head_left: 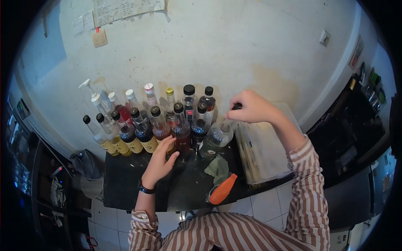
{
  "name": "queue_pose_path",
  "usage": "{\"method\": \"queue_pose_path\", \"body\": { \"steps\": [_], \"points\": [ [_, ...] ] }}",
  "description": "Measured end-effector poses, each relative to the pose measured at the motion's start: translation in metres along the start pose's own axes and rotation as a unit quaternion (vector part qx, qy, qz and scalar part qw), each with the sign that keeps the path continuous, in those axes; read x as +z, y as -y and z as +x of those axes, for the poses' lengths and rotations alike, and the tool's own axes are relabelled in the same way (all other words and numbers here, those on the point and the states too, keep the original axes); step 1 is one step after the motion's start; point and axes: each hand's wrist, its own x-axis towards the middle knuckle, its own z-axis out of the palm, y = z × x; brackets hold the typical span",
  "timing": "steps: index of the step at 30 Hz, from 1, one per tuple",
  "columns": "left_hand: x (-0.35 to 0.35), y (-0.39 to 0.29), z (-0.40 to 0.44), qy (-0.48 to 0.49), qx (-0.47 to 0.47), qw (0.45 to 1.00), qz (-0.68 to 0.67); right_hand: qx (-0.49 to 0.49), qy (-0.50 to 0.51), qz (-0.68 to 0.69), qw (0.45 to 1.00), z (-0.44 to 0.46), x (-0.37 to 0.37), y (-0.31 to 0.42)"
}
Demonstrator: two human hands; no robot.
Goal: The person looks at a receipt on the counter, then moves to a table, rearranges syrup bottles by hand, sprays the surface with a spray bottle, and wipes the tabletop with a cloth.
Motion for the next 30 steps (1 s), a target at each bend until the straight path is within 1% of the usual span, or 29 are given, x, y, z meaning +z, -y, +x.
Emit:
{"method": "queue_pose_path", "body": {
  "steps": [2, 5, 8, 12, 19, 22, 25, 27, 30],
  "points": [
    [0.011, 0.004, -0.014, 0.013, -0.034, 0.999, -0.032, 0.002, -0.076, -0.056, 0.996, 0.019, 0.028, -0.025],
    [0.024, 0.01, -0.035, 0.01, -0.053, 0.998, -0.039, 0.03, -0.077, -0.066, 0.994, 0.035, 0.044, -0.045],
    [0.028, 0.013, -0.054, 0.006, -0.083, 0.996, -0.041, 0.003, -0.101, -0.036, 0.994, 0.042, 0.057, -0.063],
    [0.029, 0.013, -0.072, -0.006, -0.11, 0.993, -0.048, 0.002, -0.082, -0.015, 0.997, 0.051, 0.07, -0.079],
    [0.033, 0.012, -0.091, -0.029, -0.154, 0.986, -0.051, -0.006, -0.103, -0.013, 0.995, 0.057, 0.076, -0.08],
    [0.045, 0.01, -0.076, 0.005, -0.158, 0.986, -0.056, 0.007, -0.113, -0.004, 0.994, 0.057, 0.077, -0.079],
    [0.089, 0.035, -0.046, 0.032, -0.059, 0.996, -0.062, 0.007, -0.121, -0.018, 0.992, 0.06, 0.077, -0.076],
    [0.121, 0.048, -0.026, 0.061, -0.062, 0.992, -0.091, 0.004, -0.128, -0.023, 0.992, 0.059, 0.078, -0.074],
    [0.158, 0.069, -0.003, 0.051, -0.052, 0.994, -0.079, 0.01, -0.14, -0.014, 0.99, 0.056, 0.078, -0.072]
  ]
}}
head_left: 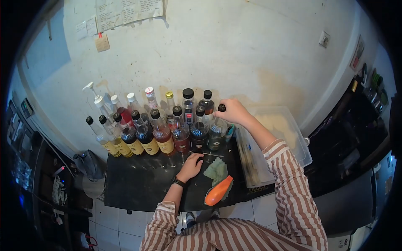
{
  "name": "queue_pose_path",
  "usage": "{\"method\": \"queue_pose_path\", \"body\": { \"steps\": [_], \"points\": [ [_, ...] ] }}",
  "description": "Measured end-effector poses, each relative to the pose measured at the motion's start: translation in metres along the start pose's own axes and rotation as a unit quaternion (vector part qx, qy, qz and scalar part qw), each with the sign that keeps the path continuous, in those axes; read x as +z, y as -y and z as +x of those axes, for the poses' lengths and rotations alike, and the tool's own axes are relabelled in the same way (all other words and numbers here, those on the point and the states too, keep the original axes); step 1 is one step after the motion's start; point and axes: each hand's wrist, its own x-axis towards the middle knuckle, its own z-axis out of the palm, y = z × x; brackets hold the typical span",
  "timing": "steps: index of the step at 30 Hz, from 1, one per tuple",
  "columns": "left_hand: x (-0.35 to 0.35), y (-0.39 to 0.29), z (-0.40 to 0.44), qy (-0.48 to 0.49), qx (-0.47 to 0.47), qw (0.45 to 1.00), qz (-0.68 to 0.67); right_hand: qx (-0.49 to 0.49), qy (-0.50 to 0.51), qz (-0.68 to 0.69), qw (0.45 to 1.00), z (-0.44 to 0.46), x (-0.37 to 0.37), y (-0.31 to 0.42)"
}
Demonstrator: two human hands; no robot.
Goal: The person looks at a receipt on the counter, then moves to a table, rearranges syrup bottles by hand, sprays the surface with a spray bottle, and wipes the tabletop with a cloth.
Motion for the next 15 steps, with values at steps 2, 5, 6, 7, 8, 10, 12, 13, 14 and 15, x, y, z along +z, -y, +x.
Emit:
{"method": "queue_pose_path", "body": {
  "steps": [2, 5, 6, 7, 8, 10, 12, 13, 14, 15],
  "points": [
    [0.01, 0.009, 0.009, -0.025, -0.004, 1.0, 0.014, 0.007, -0.003, 0.001, 1.0, -0.002, 0.0, 0.0],
    [0.017, 0.021, 0.013, -0.046, -0.015, 0.999, 0.017, 0.025, 0.003, 0.012, 1.0, -0.003, 0.002, -0.002],
    [0.018, 0.024, 0.014, -0.049, -0.006, 0.999, 0.022, 0.027, -0.005, 0.009, 1.0, -0.003, 0.003, -0.002],
    [0.018, 0.026, 0.015, -0.051, 0.003, 0.998, 0.027, 0.028, -0.013, 0.007, 0.999, -0.003, 0.005, -0.002],
    [0.019, 0.027, 0.013, -0.054, 0.011, 0.998, 0.033, 0.03, -0.02, 0.005, 0.999, -0.004, 0.006, -0.002],
    [0.021, 0.028, 0.013, -0.059, 0.005, 0.998, 0.035, 0.03, -0.009, 0.002, 1.0, -0.005, 0.006, -0.003],
    [0.021, 0.026, 0.013, -0.063, 0.0, 0.997, 0.035, 0.041, -0.042, -0.015, 0.998, -0.008, 0.006, -0.002],
    [0.022, 0.028, 0.013, -0.065, -0.001, 0.997, 0.033, 0.052, -0.081, -0.031, 0.995, -0.014, 0.007, 0.0],
    [0.023, 0.029, 0.013, -0.066, -0.003, 0.997, 0.032, 0.063, -0.119, -0.046, 0.99, -0.023, 0.005, 0.008],
    [0.023, 0.03, 0.013, -0.064, -0.001, 0.997, 0.031, 0.079, -0.129, 0.042, 0.988, -0.036, 0.0, 0.015]
  ]
}}
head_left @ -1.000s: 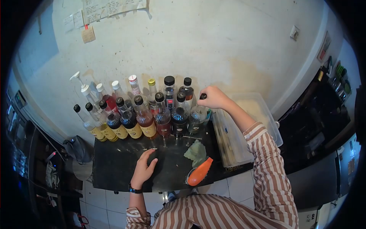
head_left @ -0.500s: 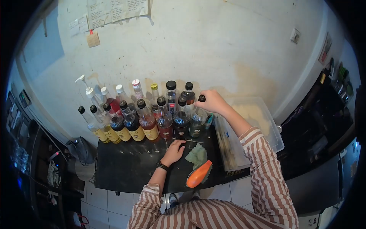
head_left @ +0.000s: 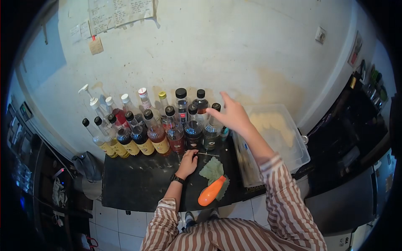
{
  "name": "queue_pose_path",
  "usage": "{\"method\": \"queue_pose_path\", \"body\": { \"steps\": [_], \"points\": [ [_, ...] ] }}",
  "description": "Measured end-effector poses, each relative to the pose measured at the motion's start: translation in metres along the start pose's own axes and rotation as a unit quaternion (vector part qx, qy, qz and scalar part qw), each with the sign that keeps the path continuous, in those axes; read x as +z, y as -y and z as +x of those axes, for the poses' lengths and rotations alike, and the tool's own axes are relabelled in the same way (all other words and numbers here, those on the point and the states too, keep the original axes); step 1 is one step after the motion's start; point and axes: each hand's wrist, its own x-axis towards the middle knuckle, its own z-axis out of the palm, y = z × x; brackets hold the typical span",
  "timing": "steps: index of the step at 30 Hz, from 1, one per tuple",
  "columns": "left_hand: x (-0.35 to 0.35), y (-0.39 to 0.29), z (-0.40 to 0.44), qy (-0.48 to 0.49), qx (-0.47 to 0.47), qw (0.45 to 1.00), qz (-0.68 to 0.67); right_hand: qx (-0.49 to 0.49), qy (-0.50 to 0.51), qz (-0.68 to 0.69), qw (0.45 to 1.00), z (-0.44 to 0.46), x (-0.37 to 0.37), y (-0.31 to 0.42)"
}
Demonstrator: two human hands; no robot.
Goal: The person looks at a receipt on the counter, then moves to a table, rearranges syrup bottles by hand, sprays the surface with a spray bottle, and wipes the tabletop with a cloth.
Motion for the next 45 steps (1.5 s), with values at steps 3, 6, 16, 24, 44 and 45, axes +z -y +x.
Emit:
{"method": "queue_pose_path", "body": {
  "steps": [3, 6, 16, 24, 44, 45],
  "points": [
    [-0.001, 0.001, -0.002, -0.002, -0.003, 1.0, -0.008, 0.047, 0.01, 0.294, 0.955, -0.062, -0.048, 0.03],
    [-0.001, 0.003, -0.004, -0.006, -0.016, 1.0, -0.014, 0.056, 0.001, 0.564, 0.824, -0.148, -0.047, 0.009],
    [-0.009, -0.031, -0.018, -0.039, -0.026, 0.999, -0.026, 0.057, 0.086, 0.406, 0.908, -0.263, 0.061, 0.036],
    [0.049, -0.13, -0.056, -0.005, -0.02, 0.989, 0.145, -0.021, 0.014, 0.418, 0.908, -0.264, -0.011, -0.051],
    [-0.007, -0.117, -0.187, -0.064, -0.318, 0.937, -0.134, 0.026, 0.184, 0.328, 0.926, -0.254, -0.024, -0.054],
    [-0.031, -0.108, -0.207, -0.14, -0.374, 0.888, -0.229, -0.036, 0.218, 0.286, 0.932, -0.253, -0.018, -0.051]
  ]
}}
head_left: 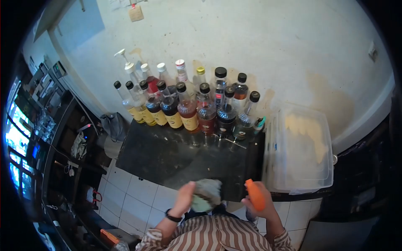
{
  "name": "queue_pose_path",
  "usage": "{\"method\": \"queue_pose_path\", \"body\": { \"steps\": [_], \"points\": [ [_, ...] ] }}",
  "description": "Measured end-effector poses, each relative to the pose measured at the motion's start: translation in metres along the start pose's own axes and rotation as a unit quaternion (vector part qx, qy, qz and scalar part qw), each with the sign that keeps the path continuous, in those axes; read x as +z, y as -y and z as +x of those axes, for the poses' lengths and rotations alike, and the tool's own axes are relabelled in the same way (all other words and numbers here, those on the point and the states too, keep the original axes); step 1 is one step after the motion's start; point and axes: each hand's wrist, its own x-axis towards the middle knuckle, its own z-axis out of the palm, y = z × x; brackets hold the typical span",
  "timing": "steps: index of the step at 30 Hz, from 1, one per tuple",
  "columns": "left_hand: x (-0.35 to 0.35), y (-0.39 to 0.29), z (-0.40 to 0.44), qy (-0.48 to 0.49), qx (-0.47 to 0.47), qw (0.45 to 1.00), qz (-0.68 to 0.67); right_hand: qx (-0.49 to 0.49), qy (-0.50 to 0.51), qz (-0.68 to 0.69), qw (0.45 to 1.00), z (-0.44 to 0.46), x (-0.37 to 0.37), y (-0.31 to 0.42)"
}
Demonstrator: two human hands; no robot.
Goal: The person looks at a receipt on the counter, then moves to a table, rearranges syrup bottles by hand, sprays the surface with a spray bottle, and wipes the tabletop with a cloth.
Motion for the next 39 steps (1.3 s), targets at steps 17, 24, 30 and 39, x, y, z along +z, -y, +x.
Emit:
{"method": "queue_pose_path", "body": {
  "steps": [17, 24, 30, 39],
  "points": [
    [-0.316, 0.009, 0.102, -0.164, 0.064, 0.81, 0.559, 0.076, 0.086, 0.026, 0.993, -0.012, 0.183, 0.034],
    [-0.161, -0.005, 0.105, -0.036, 0.289, 0.742, 0.603, 0.168, -0.007, 0.001, 0.986, -0.058, 0.162, 0.043],
    [0.041, 0.017, 0.027, 0.068, 0.364, 0.794, 0.482, 0.152, -0.052, -0.004, 0.987, -0.067, 0.144, 0.036],
    [-0.258, 0.02, 0.208, -0.398, -0.033, 0.694, 0.599, 0.116, -0.084, -0.012, 0.99, -0.075, 0.092, 0.02]
  ]
}}
